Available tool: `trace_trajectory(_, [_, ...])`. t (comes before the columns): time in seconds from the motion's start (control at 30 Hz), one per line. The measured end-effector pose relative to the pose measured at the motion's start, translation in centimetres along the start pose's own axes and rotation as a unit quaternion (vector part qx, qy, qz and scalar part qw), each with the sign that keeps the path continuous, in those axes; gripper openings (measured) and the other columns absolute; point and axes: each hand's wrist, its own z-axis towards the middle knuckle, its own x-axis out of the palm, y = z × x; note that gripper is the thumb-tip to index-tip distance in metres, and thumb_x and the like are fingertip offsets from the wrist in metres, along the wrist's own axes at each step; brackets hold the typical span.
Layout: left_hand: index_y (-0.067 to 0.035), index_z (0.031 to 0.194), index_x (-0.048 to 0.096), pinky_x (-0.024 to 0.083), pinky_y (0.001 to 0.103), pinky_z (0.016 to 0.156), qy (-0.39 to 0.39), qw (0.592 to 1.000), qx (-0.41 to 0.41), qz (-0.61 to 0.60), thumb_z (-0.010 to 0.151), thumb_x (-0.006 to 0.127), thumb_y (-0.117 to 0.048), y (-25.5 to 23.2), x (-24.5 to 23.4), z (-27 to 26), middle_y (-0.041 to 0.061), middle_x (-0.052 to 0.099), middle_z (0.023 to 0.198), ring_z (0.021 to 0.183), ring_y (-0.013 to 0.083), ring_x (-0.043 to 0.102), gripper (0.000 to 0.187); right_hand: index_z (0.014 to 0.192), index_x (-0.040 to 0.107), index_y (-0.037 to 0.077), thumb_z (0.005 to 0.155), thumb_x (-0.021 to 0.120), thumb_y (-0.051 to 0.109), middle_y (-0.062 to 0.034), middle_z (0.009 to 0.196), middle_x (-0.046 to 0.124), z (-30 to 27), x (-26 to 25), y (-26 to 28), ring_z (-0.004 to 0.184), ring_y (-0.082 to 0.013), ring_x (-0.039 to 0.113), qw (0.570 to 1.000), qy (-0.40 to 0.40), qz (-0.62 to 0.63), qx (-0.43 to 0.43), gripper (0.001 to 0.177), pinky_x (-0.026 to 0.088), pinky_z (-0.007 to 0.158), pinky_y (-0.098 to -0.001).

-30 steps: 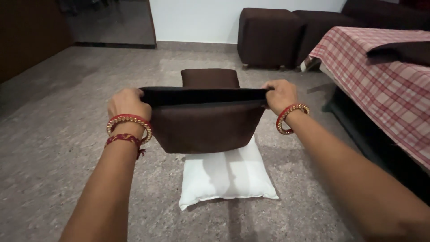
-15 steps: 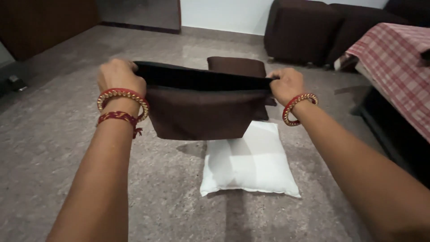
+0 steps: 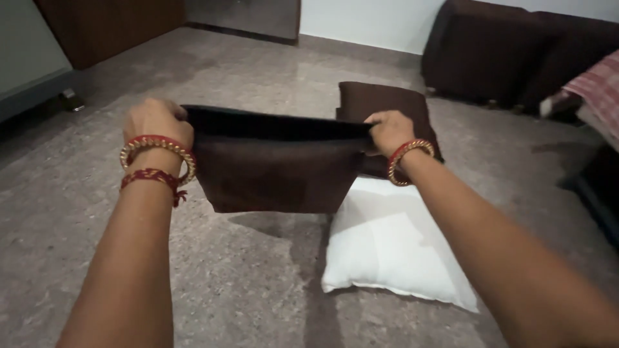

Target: The person picks up a pillow from a sofa, places it on the floor, picks up a pillowcase, and inserts the pillow into the pillowcase by hand.

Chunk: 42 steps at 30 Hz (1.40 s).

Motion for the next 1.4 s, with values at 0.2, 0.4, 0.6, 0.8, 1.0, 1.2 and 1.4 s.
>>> trace_trajectory(0.2, [-0.011,0.117,0.076,0.052,0.047,0.096,-0.158,0.984,0.002,-0.078,0.084,0.069,0.003,4.1,1.7,2.3,0.023,0.071,0.112,0.108,0.0419,0.066,0.037,0.103,0.080,0.010,0.079,0.052,-0.008,-0.0182,0.100,0.076,5.8,7.5,0.7,0.094,-0.0288,0.075,0.958,-0.077,-0.075,-0.265,0.040,0.056,0.091,-0.0362])
trace_trajectory(0.4, [0.002,0.123,0.070,0.054,0.043,0.105,-0.356,0.911,0.189,-0.086,0.088,0.062,0.016,8.4,3.5,1.3,0.021,0.067,0.138,0.122,0.0389,0.066,0.038,0.106,0.079,0.010,0.074,0.050,-0.014,-0.0158,0.111,0.075,7.4,11.4,0.4,0.108,-0.0322,0.070,0.909,-0.105,-0.031,-0.403,0.049,0.053,0.100,-0.0387])
trace_trajectory(0.6, [-0.005,0.119,0.072,0.056,0.048,0.091,-0.138,0.983,0.117,-0.042,0.093,0.058,0.007,15.9,12.7,-7.3,0.019,0.071,0.118,0.107,0.0393,0.068,0.032,0.101,0.078,0.011,0.083,0.070,-0.004,-0.0133,0.107,0.075,3.0,16.9,-13.3,0.103,-0.0312,0.072,0.944,-0.008,-0.069,-0.322,0.025,0.055,0.093,-0.0381])
trace_trajectory(0.8, [-0.008,0.106,0.073,0.057,0.048,0.086,0.131,0.981,0.117,0.086,0.080,0.060,0.005,21.1,17.6,-13.7,0.018,0.071,0.110,0.100,0.0394,0.069,0.032,0.100,0.079,0.012,0.079,0.066,-0.006,-0.0155,0.105,0.076,-1.9,19.4,-21.0,0.101,-0.0314,0.073,0.966,0.115,-0.167,-0.161,0.030,0.057,0.092,-0.0373])
trace_trajectory(1.0, [-0.009,0.093,0.075,0.059,0.044,0.090,0.200,0.953,0.109,0.197,0.087,0.061,-0.002,19.3,19.0,-16.2,0.015,0.073,0.107,0.104,0.0346,0.070,0.017,0.096,0.078,0.009,0.073,0.069,-0.005,-0.0182,0.108,0.072,-3.5,18.0,-23.4,0.105,-0.0369,0.068,0.944,0.111,-0.215,-0.224,0.028,0.053,0.095,-0.0413])
trace_trajectory(1.2, [-0.011,0.107,0.069,0.059,0.042,0.088,0.265,0.926,0.153,0.223,0.087,0.060,-0.001,17.4,19.0,-17.9,0.013,0.065,0.115,0.108,0.0321,0.067,0.024,0.099,0.078,0.010,0.075,0.070,-0.004,-0.0187,0.111,0.071,-2.8,16.2,-23.5,0.104,-0.0362,0.069,0.943,0.123,-0.257,-0.172,0.029,0.055,0.094,-0.0413])
trace_trajectory(1.4, [-0.010,0.131,0.054,0.059,0.043,0.089,0.304,0.909,0.142,0.245,0.086,0.060,0.000,17.2,19.1,-19.2,0.016,0.060,0.124,0.107,0.0338,0.069,0.046,0.103,0.076,0.010,0.077,0.079,0.010,-0.0197,0.109,0.070,-2.0,15.7,-21.5,0.103,-0.0372,0.067,0.948,0.113,-0.263,-0.140,0.026,0.054,0.095,-0.0429])
